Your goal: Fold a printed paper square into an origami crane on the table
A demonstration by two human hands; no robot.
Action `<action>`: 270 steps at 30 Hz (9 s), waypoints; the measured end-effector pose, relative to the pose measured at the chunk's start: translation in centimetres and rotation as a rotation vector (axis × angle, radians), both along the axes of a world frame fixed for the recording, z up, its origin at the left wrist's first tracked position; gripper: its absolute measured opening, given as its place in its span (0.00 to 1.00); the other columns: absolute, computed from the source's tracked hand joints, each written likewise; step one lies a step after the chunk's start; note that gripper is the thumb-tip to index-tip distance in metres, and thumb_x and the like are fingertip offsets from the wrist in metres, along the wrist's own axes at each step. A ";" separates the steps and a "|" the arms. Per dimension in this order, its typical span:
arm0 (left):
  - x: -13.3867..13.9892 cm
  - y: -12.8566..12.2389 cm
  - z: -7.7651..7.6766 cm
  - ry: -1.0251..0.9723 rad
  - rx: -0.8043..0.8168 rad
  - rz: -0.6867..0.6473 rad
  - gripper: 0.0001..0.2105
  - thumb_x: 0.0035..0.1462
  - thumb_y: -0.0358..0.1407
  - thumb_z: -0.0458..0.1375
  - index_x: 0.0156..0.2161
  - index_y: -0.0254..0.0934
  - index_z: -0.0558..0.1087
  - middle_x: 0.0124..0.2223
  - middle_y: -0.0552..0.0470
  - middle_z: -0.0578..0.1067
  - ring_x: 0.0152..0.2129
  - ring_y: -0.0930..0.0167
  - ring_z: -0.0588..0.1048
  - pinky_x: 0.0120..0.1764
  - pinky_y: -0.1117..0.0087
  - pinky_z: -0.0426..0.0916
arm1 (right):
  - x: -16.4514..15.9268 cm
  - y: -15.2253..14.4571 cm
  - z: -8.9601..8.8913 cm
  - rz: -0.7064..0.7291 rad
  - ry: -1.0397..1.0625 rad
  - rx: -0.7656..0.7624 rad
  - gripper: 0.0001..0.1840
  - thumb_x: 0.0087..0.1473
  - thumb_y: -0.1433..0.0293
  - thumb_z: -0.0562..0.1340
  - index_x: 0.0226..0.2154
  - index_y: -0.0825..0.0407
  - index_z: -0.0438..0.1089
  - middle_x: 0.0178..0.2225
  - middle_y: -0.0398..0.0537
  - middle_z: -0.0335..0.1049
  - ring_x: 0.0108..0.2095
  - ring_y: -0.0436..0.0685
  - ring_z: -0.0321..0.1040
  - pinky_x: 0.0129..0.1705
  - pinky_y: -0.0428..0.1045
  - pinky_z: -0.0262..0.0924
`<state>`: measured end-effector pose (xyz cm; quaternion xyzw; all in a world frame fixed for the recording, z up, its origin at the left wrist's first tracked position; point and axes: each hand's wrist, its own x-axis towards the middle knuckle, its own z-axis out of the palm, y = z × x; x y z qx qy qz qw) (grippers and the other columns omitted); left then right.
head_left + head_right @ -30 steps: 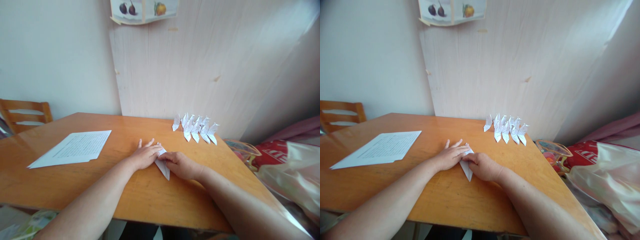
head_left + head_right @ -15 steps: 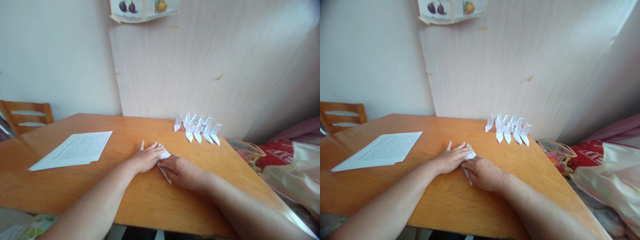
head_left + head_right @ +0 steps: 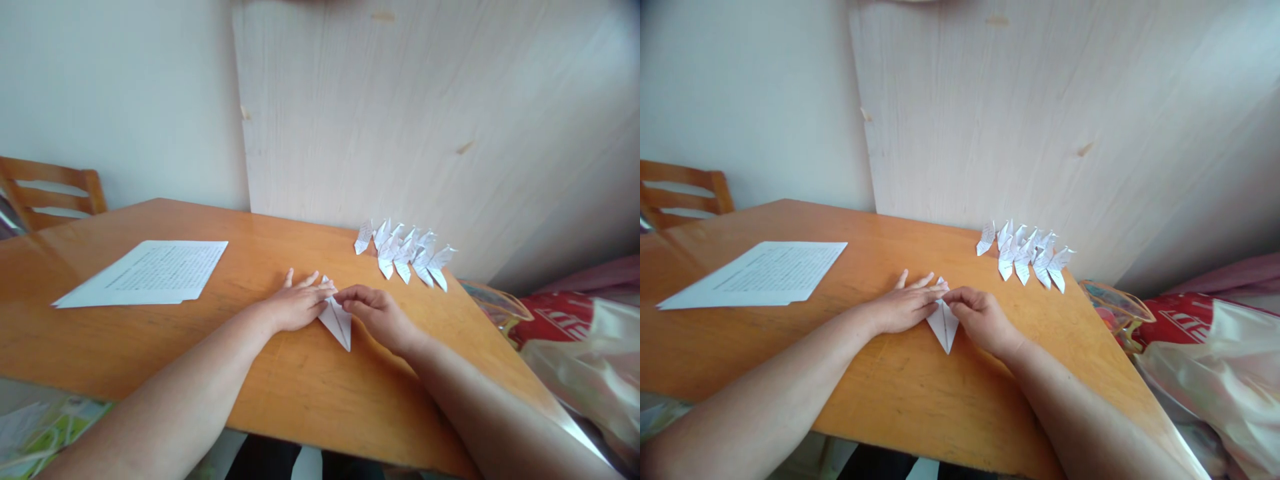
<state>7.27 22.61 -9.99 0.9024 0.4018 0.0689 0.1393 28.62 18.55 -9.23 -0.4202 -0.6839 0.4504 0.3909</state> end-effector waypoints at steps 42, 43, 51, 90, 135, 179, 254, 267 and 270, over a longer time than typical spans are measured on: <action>0.1 0.1 0.5 0.064 -0.046 0.036 0.32 0.63 0.59 0.42 0.68 0.54 0.51 0.72 0.58 0.46 0.68 0.52 0.37 0.59 0.33 0.24 | 0.5 -0.3 1.2 0.256 0.213 -0.669 0.12 0.50 0.70 0.68 0.39 0.57 0.76 0.39 0.54 0.77 0.37 0.53 0.75 0.47 0.50 0.68; 0.1 0.1 0.4 0.060 -0.045 0.035 0.32 0.63 0.59 0.42 0.68 0.54 0.51 0.72 0.58 0.46 0.69 0.52 0.37 0.59 0.32 0.23 | 0.5 -0.3 1.3 0.267 0.209 -0.669 0.12 0.50 0.70 0.68 0.39 0.58 0.76 0.39 0.54 0.77 0.37 0.53 0.75 0.47 0.50 0.68; 0.2 0.3 0.1 0.047 -0.050 0.038 0.32 0.61 0.59 0.46 0.68 0.55 0.51 0.71 0.58 0.47 0.68 0.52 0.37 0.58 0.32 0.21 | 1.1 -0.6 1.7 0.371 0.175 -0.661 0.11 0.51 0.70 0.67 0.38 0.58 0.76 0.41 0.54 0.76 0.40 0.54 0.74 0.49 0.51 0.67; 0.6 -0.4 0.9 0.081 -0.041 0.056 0.42 0.51 0.66 0.51 0.68 0.52 0.53 0.72 0.55 0.47 0.68 0.50 0.36 0.60 0.35 0.21 | 2.8 1.2 2.0 -0.009 -0.556 0.006 0.06 0.53 0.67 0.61 0.28 0.53 0.68 0.26 0.43 0.69 0.27 0.50 0.63 0.27 0.46 0.55; 0.9 -0.5 1.0 0.094 -0.042 0.056 0.41 0.52 0.64 0.53 0.68 0.54 0.52 0.72 0.55 0.47 0.68 0.48 0.36 0.58 0.32 0.21 | 0.8 -2.3 4.1 0.239 -1.063 0.270 0.05 0.51 0.68 0.61 0.27 0.50 0.71 0.26 0.45 0.71 0.24 0.51 0.58 0.27 0.49 0.44; 0.2 0.0 1.0 0.029 -0.110 0.035 0.36 0.55 0.57 0.53 0.68 0.56 0.51 0.71 0.58 0.48 0.69 0.53 0.35 0.60 0.35 0.22 | -1.0 0.7 -1.1 0.057 -0.376 0.167 0.10 0.53 0.75 0.57 0.34 0.52 0.74 0.32 0.43 0.72 0.33 0.52 0.66 0.35 0.47 0.59; -0.5 0.7 0.9 -0.025 -0.123 0.100 0.25 0.54 0.43 0.53 0.58 0.56 0.68 0.68 0.59 0.59 0.68 0.56 0.45 0.63 0.40 0.31 | 0.3 -7.2 6.3 0.410 -1.082 0.367 0.11 0.56 0.73 0.58 0.29 0.48 0.75 0.28 0.48 0.72 0.29 0.55 0.68 0.33 0.51 0.57; -0.5 0.4 1.4 0.014 -0.111 0.080 0.25 0.55 0.40 0.52 0.59 0.58 0.65 0.69 0.61 0.56 0.68 0.56 0.44 0.62 0.38 0.31 | 1.0 -2.4 3.7 0.217 -0.963 0.508 0.20 0.58 0.76 0.53 0.51 0.50 0.70 0.50 0.52 0.72 0.48 0.61 0.70 0.47 0.53 0.62; -0.6 0.5 1.2 0.018 -0.105 0.068 0.24 0.57 0.41 0.52 0.60 0.58 0.64 0.70 0.62 0.54 0.68 0.55 0.43 0.62 0.38 0.30 | 0.6 -2.8 3.2 0.282 -1.051 0.534 0.23 0.59 0.77 0.53 0.55 0.52 0.66 0.54 0.55 0.69 0.51 0.61 0.69 0.50 0.53 0.61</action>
